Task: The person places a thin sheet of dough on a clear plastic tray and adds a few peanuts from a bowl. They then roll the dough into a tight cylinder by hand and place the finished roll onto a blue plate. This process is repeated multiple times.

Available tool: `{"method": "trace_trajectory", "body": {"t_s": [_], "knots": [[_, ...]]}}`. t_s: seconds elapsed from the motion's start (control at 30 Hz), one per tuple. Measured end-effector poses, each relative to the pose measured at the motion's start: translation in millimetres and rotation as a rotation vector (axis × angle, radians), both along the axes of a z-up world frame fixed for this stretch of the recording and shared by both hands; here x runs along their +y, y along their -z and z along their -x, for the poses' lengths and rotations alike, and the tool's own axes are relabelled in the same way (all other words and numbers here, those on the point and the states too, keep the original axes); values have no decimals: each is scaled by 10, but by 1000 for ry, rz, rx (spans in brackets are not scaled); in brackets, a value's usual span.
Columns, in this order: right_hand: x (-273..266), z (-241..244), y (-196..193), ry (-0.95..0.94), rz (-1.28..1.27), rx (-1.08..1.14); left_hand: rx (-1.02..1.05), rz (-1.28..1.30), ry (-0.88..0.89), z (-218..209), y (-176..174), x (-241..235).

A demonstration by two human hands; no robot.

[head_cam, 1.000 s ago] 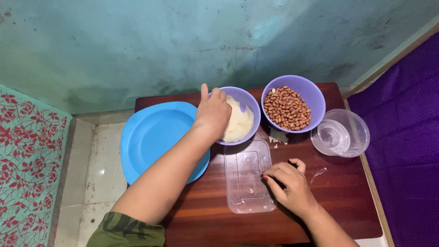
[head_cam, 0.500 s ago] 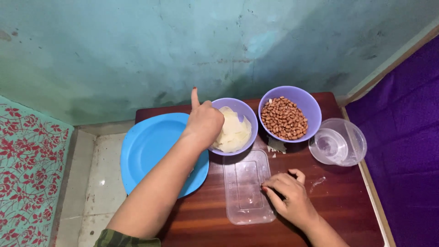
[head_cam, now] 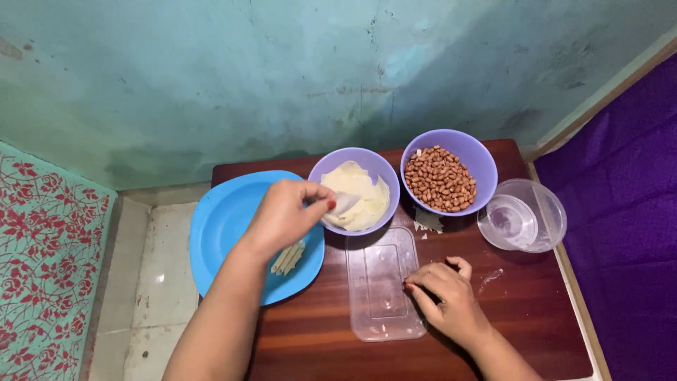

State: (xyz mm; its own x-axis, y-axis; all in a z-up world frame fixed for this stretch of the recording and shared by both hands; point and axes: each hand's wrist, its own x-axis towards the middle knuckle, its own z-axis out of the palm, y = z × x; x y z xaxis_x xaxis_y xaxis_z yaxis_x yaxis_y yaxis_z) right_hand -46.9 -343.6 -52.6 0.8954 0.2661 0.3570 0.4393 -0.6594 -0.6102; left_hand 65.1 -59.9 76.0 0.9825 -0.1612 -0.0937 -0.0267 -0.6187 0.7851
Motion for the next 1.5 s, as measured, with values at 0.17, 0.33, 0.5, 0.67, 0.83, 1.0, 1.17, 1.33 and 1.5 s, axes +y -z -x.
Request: {"method": "trace_trajectory", "body": {"t_s": [0.17, 0.33, 0.5, 0.67, 0.83, 1.0, 1.17, 1.33, 1.5], "knots": [[-19, 9, -7, 20, 7, -18, -14, 95, 52, 450, 83, -47], [-4, -6, -36, 33, 8, -25, -97, 52, 137, 884, 370, -288], [0, 34, -21, 34, 24, -10, -730, -29, 167, 1133, 919, -584], [3, 42, -33, 38, 34, -23, -629, -181, 292, 1218, 990, -550], [28, 49, -28, -18, 99, -32, -593, -205, 228, 1215, 1009, -489], [75, 57, 35, -71, 178, -32, -591, -272, 221, 1241, 1121, -526], [85, 69, -55, -45, 151, -78, -610, -263, 211, 1212, 1130, -535], [91, 85, -54, -47, 146, -63, -615, -298, 213, 1219, 1159, -538], [94, 84, -155, -56, 131, -87, -659, -276, 196, 1191, 1042, -533]]}}
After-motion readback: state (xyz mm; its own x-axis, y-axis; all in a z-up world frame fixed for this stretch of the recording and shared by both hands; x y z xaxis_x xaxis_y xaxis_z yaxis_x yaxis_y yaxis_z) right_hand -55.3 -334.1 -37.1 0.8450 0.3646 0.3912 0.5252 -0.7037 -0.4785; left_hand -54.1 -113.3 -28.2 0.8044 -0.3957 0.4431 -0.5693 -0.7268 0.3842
